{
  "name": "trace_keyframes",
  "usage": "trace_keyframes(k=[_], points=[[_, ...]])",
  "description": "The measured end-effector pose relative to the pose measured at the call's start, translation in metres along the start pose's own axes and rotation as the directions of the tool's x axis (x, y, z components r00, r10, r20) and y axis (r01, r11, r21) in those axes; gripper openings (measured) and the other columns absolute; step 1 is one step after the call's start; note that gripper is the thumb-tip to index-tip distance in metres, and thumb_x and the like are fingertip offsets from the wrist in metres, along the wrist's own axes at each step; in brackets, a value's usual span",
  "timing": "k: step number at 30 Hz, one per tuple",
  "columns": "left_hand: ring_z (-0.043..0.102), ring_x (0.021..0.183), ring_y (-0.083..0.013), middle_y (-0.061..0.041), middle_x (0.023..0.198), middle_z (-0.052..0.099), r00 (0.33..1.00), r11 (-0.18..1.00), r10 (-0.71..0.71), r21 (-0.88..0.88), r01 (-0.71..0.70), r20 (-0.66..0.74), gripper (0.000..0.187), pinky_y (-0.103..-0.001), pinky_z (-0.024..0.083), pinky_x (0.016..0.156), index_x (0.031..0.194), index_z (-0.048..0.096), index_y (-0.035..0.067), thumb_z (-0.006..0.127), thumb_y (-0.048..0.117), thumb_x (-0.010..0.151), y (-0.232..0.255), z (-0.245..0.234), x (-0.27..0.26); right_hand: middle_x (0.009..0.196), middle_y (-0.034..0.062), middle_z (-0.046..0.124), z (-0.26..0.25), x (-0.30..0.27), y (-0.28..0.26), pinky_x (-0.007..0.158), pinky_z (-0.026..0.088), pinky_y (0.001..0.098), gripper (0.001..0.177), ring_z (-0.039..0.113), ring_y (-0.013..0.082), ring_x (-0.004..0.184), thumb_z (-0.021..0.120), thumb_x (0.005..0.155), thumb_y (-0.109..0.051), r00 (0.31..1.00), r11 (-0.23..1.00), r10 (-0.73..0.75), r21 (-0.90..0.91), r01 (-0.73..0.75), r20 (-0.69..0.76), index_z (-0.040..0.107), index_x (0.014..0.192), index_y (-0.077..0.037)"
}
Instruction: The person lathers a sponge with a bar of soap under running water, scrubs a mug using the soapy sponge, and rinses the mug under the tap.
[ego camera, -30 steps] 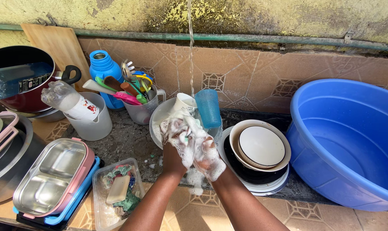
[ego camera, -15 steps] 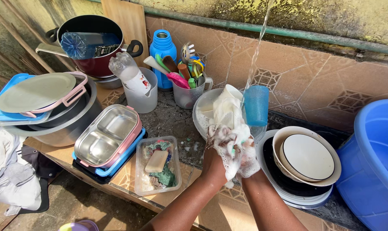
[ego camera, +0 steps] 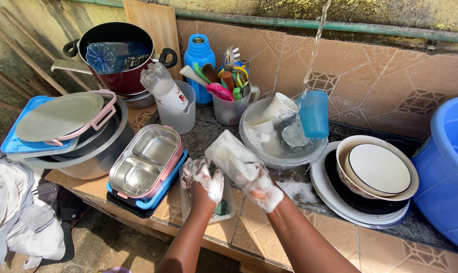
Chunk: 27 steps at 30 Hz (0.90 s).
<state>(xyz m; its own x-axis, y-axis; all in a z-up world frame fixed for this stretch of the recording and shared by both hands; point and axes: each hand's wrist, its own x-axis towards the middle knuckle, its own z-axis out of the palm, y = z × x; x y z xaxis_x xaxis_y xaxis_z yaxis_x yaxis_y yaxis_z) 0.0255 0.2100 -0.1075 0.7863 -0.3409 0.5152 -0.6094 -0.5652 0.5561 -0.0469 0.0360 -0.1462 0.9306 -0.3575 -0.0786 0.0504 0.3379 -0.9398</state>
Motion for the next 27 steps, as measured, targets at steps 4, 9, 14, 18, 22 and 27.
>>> trace_keyframes(k=[4, 9, 14, 18, 22, 27], points=[[0.064, 0.117, -0.0289, -0.009, 0.133, 0.063, 0.714, 0.24, -0.426, -0.691, 0.682, 0.556, 0.049, -0.053, 0.054, 0.095, 0.137, 0.056, 0.017, 0.058, 0.032, 0.091, 0.017, -0.02, 0.048, 0.115, 0.0164, 0.068, -0.007, -0.016, -0.017, 0.088, 0.056, 0.0397, 0.065, 0.065, 0.0261, 0.102, 0.078, 0.078, -0.019, 0.997, 0.982, -0.068, -0.176, 0.071, 0.025, 0.053, 0.138, -0.01], [0.067, 0.111, -0.0274, -0.005, 0.129, 0.064, 0.581, 0.107, -0.115, -0.571, 0.814, 0.806, 0.053, -0.06, 0.06, 0.081, 0.137, 0.053, 0.017, 0.062, 0.029, 0.086, 0.08, -0.014, 0.086, 0.116, 0.0141, 0.069, -0.045, -0.055, -0.075, 0.089, 0.055, 0.0386, 0.061, 0.064, 0.0234, 0.103, 0.077, 0.077, -0.013, 0.975, 0.858, -0.205, -0.463, 0.223, 0.09, 0.056, 0.134, -0.008], [0.068, 0.113, -0.0348, -0.016, 0.132, 0.066, 0.463, 0.168, 0.277, -0.517, 0.84, 0.842, 0.054, -0.058, 0.064, 0.079, 0.141, 0.06, 0.007, 0.071, 0.023, 0.09, 0.097, 0.048, 0.11, 0.117, 0.0119, 0.069, -0.094, -0.053, -0.123, 0.091, 0.054, 0.0375, 0.058, 0.064, 0.0207, 0.105, 0.077, 0.075, -0.006, 0.916, 0.632, -0.392, -0.698, 0.338, 0.089, 0.059, 0.13, -0.005], [0.067, 0.113, -0.0349, -0.011, 0.131, 0.066, 0.337, -0.092, 0.105, -0.328, 0.94, 0.936, 0.054, -0.061, 0.062, 0.073, 0.138, 0.059, 0.021, 0.066, 0.033, 0.086, 0.118, 0.095, 0.117, 0.118, 0.0101, 0.07, -0.129, -0.023, -0.139, 0.092, 0.054, 0.0366, 0.055, 0.064, 0.0185, 0.106, 0.077, 0.074, -0.001, 0.797, 0.533, -0.604, -0.75, 0.392, -0.013, 0.061, 0.127, -0.004], [0.068, 0.111, -0.0347, -0.01, 0.13, 0.066, 0.377, -0.217, 0.053, -0.358, 0.908, 0.925, 0.056, -0.062, 0.06, 0.074, 0.136, 0.06, 0.024, 0.069, 0.034, 0.082, 0.143, 0.113, 0.128, 0.115, 0.0141, 0.071, -0.144, 0.022, -0.132, 0.08, 0.055, 0.0396, 0.045, 0.065, 0.0213, 0.096, 0.066, 0.083, -0.006, 0.615, 0.782, -0.618, -0.462, 0.419, -0.489, 0.066, 0.128, -0.002], [0.067, 0.113, -0.0347, -0.012, 0.126, 0.067, 0.299, 0.292, 0.056, -0.302, 0.907, 0.952, 0.059, -0.06, 0.06, 0.083, 0.134, 0.055, 0.026, 0.08, 0.025, 0.081, 0.179, 0.096, 0.158, 0.109, 0.011, 0.074, -0.169, 0.027, -0.128, 0.071, 0.064, 0.0461, 0.04, 0.076, 0.026, 0.09, 0.05, 0.097, -0.04, 0.806, 0.859, -0.215, 0.287, 0.425, -0.551, 0.063, 0.126, -0.016]])
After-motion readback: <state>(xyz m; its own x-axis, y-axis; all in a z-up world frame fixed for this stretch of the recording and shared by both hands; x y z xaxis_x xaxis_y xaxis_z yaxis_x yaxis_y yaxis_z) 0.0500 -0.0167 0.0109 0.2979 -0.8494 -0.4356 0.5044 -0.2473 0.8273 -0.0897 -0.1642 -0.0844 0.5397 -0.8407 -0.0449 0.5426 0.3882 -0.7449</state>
